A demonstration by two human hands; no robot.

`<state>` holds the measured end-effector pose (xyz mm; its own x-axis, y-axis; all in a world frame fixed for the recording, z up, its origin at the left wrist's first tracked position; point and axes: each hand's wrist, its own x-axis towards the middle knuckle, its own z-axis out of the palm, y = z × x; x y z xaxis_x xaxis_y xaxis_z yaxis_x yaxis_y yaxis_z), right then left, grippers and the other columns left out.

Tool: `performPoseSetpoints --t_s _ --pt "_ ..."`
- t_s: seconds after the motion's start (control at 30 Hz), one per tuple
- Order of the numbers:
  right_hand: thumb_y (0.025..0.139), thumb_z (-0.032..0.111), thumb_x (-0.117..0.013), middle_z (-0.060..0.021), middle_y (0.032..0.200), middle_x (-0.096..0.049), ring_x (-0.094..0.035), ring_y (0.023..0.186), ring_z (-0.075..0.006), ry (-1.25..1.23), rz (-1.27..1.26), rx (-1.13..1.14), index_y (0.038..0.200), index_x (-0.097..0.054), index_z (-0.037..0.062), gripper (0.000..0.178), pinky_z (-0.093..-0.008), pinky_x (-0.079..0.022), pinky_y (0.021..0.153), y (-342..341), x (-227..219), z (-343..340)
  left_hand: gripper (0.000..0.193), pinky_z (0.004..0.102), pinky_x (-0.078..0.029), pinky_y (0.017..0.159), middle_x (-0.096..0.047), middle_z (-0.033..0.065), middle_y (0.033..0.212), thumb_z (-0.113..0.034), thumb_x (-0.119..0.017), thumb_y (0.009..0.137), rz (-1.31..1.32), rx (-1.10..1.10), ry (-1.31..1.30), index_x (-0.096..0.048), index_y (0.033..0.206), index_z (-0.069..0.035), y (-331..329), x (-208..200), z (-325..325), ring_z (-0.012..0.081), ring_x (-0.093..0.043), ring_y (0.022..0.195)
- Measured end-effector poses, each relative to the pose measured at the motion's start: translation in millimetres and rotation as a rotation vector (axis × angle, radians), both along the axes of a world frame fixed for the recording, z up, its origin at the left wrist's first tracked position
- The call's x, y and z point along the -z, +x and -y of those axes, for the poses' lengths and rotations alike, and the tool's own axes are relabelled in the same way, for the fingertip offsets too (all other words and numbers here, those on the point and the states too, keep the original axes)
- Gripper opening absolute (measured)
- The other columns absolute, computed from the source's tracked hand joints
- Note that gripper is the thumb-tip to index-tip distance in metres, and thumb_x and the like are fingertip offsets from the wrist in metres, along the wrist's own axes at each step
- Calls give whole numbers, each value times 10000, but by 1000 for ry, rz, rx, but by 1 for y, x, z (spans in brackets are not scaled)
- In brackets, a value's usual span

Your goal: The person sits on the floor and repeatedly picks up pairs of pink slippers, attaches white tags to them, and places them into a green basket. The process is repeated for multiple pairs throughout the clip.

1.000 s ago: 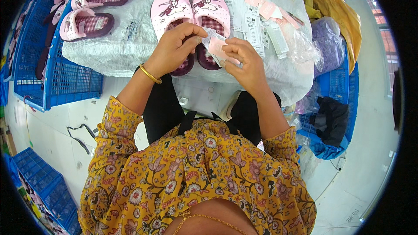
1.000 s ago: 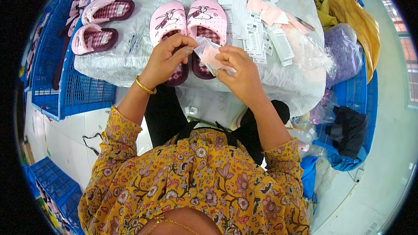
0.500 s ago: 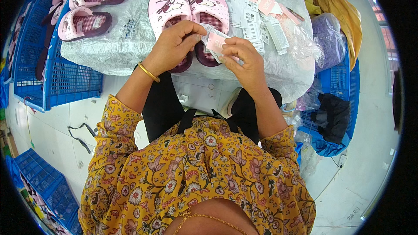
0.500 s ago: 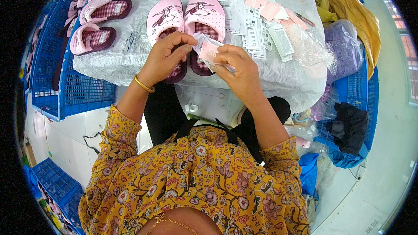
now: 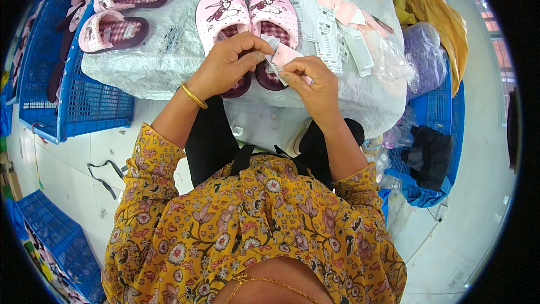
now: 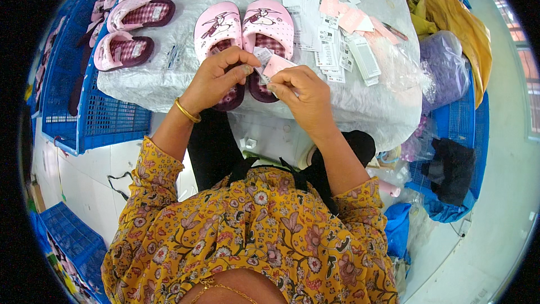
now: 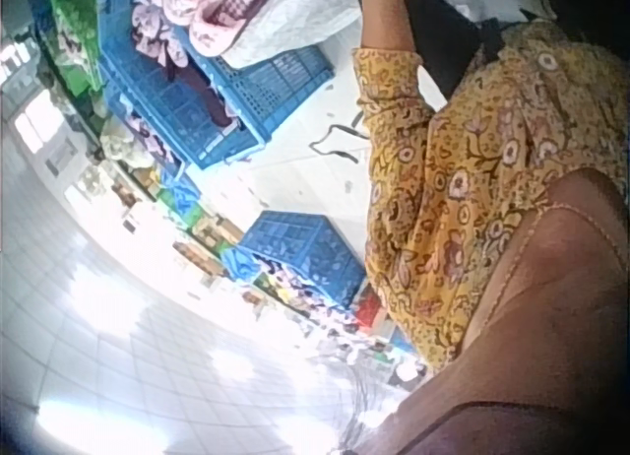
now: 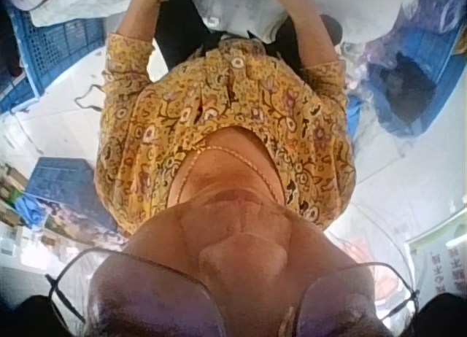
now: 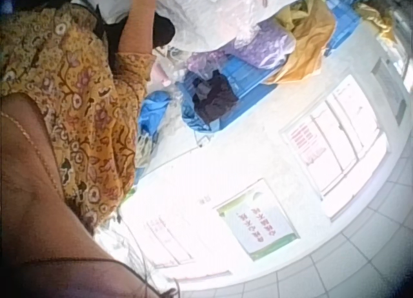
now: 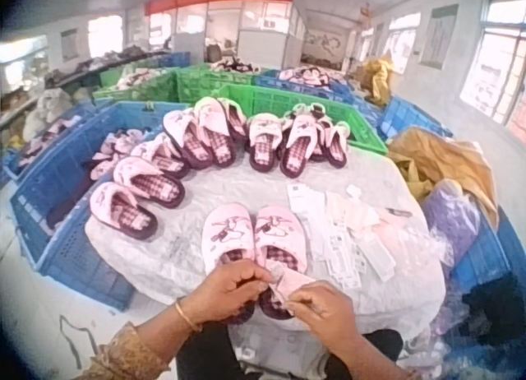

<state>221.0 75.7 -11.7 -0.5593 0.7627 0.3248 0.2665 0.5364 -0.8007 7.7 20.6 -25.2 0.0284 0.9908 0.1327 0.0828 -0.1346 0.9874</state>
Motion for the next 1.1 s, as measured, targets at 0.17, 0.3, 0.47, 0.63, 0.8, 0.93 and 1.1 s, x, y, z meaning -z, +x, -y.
performPoseSetpoints --t_s 0.17,0.3,0.47,0.63,0.8,0.93,1.1 --pt "791 39 -765 -41 824 -648 -614 684 -109 -22 -14 36 870 -694 28 107 -256 -494 597 -17 -1 -2 167 200 -455 699 -591 -34 886 -25 -607 921 95 67 -27 -626 1087 -20 -3 -2 -2 40 -529 782" --pt "789 37 -767 -44 821 -647 -610 652 -99 -19 -19 12 873 -695 26 112 -245 -484 563 -21 -1 -3 202 191 -445 722 -588 -30 893 -5 -619 905 132 123 -20 -591 1104 -28 -4 2 -3 30 -524 796" --pt "780 52 -781 -38 823 -654 -613 644 -96 18 11 4 879 -704 31 127 -243 -484 546 -22 2 -6 219 195 -449 737 -580 -33 895 15 -602 901 71 153 -25 -581 1115 -26 -6 3 -6 31 -531 812" --pt "766 70 -785 -51 826 -662 -637 680 -144 18 52 -31 883 -708 37 143 -266 -501 587 -22 -3 -6 212 201 -457 744 -577 -31 884 24 -597 897 -3 163 -49 -582 1103 -20 -9 2 -9 38 -538 811" --pt "772 73 -767 -75 841 -668 -654 726 -202 99 79 -78 906 -707 36 152 -303 -519 643 -21 -2 -7 193 196 -457 745 -581 -28 881 9 -612 897 29 183 -84 -582 1086 -16 -9 1 -11 41 -541 807" --pt "796 48 -732 -88 874 -675 -663 755 -228 86 60 -94 937 -704 33 145 -322 -528 678 -19 0 -4 173 198 -460 725 -585 -22 871 -15 -626 904 -15 151 -80 -580 1070 -16 -10 2 -9 44 -542 792" --pt "812 30 -704 -98 901 -679 -668 772 -231 1 61 -22 961 -704 31 148 -316 -525 693 -20 -1 2 150 212 -476 665 -607 -11 845 -29 -637 910 108 150 -146 -580 1048 -20 -8 -4 -9 55 -556 732"
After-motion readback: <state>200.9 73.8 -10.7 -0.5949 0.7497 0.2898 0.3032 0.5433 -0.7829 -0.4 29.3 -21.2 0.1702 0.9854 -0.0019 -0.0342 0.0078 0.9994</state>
